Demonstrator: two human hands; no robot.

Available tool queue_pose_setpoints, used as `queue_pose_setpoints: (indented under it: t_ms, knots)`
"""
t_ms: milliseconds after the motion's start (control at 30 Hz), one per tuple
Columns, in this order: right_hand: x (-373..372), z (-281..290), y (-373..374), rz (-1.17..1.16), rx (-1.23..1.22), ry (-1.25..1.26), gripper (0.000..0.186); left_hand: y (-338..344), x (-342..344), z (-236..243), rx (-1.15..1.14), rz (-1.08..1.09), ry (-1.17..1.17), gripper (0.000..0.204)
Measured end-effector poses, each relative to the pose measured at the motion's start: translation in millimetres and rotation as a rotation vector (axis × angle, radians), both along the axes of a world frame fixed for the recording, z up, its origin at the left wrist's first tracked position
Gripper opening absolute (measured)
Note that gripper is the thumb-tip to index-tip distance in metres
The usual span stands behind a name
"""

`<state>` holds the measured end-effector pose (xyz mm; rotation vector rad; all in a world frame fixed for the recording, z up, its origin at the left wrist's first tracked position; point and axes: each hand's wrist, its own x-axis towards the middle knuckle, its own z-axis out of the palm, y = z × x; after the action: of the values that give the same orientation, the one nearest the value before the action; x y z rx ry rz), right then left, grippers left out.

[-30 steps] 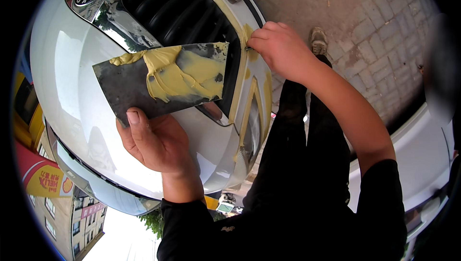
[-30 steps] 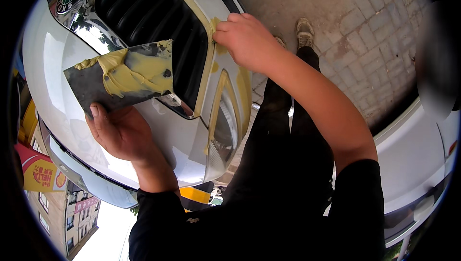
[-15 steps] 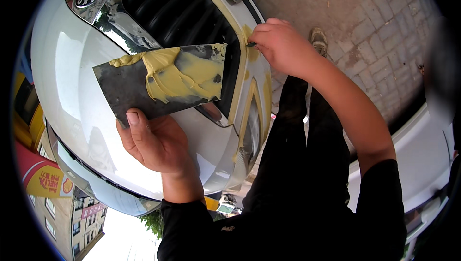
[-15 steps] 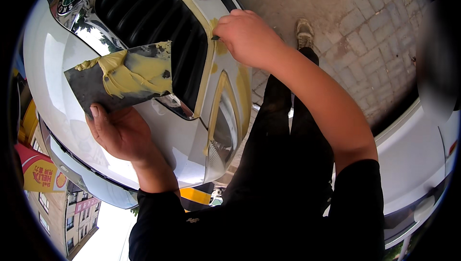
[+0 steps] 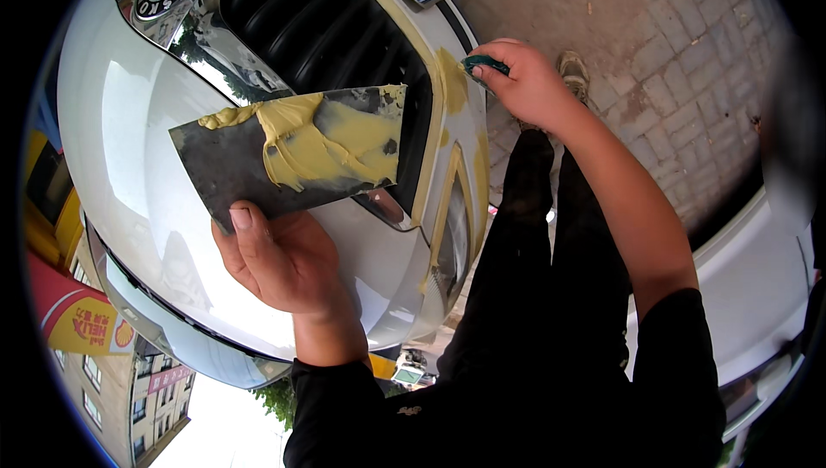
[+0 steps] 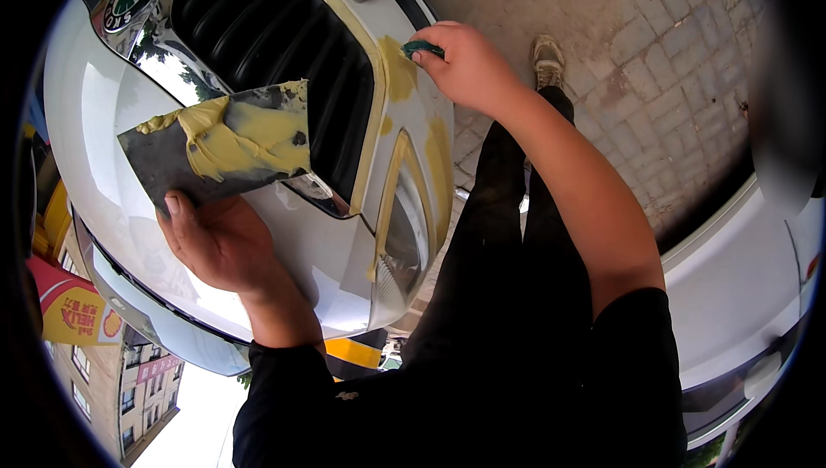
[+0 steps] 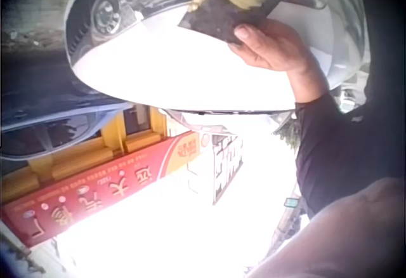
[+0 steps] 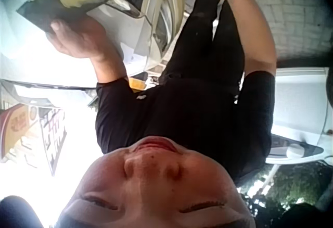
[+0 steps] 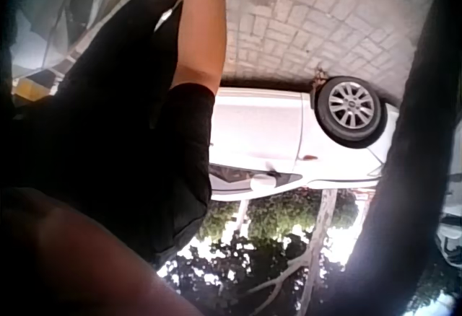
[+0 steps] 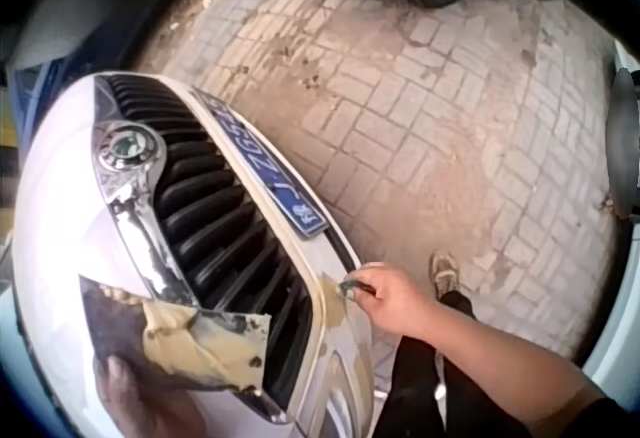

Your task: The person applies a yellow body filler to the front bumper of a white car using a putty knife and a small scraper. They repeatedly transfer the filler from the knife to the car's surface, smoothing it into the damaged area around the grille and headlight.

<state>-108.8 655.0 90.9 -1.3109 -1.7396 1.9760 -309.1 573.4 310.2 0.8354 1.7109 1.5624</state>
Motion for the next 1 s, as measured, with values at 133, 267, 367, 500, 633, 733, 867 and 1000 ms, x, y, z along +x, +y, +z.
queue_pose_setpoints:
  t_ms: [133, 267, 367, 500, 633, 733, 867, 1000]
  knots:
    - [-11, -10, 1, -0.271, -0.582, 0.068, 0.021, -2, -2, 0, -0.009, 0.018, 0.012, 0.034]
    - [-20, -22, 1, -0.347, -0.487, 0.112, 0.021, -4, -2, 0, -0.012, 0.018, 0.016, 0.034]
    - [-25, -22, -5, -0.222, -0.004, 0.04, 0.02, -3, -1, 1, -0.002, 0.009, -0.001, 0.034]
    - [-28, -17, -16, -0.17, 0.301, 0.017, 0.019, -2, -1, 0, -0.008, 0.012, 0.002, 0.034]
    - [-24, 4, -39, -0.226, 0.338, 0.061, 0.018, 0, -1, 0, 0.002, -0.006, -0.018, 0.034]
    - [-16, 17, -53, -0.139, 0.275, 0.091, 0.017, 1, -1, -1, -0.009, -0.021, -0.012, 0.035]
    - [-2, 9, -41, -0.032, 0.229, 0.133, 0.017, 4, 0, -1, 0.001, -0.036, -0.026, 0.035]
    - [-9, -9, -22, -0.252, 0.267, 0.034, 0.018, 4, 1, 1, -0.018, -0.019, -0.015, 0.035]
